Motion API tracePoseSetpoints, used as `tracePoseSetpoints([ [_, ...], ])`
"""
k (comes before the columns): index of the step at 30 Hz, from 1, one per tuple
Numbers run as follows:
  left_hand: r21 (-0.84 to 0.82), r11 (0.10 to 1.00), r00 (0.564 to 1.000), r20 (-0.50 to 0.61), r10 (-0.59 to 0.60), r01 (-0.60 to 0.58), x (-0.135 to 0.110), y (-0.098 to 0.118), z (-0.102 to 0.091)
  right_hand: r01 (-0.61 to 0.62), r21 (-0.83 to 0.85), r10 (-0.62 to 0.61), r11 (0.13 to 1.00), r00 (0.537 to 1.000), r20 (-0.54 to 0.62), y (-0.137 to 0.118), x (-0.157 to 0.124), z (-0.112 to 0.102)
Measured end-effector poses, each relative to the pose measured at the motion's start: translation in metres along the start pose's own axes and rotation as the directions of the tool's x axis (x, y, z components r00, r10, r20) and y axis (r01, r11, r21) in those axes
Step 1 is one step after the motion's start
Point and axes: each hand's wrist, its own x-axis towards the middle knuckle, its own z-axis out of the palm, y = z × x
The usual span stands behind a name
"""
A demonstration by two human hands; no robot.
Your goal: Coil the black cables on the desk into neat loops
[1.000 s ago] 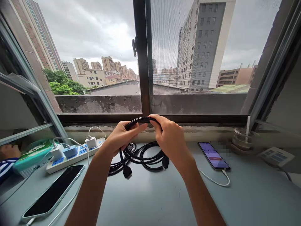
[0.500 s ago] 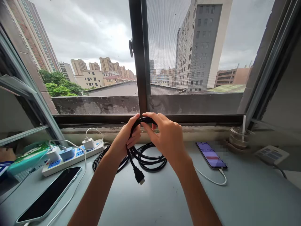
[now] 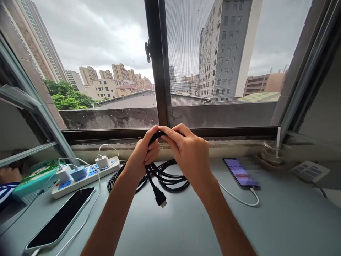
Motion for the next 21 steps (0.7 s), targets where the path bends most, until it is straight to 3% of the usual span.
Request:
tracePoseSetpoints([
  [9, -0.002, 1.000, 0.999, 0.023, 0.023, -0.023, -0.005, 0.003, -0.001, -0.016, -0.036, 0.015, 0.999, 0.999, -0.049, -0.012, -0.003, -0.005],
  [21, -0.080, 0.996, 0.997, 0.065, 0.035, -0.030, -0.008, -0.002, 0.008, 0.095, -0.095, -0.103, 0.991, 0.991, -0.087, -0.012, -0.004, -0.021],
])
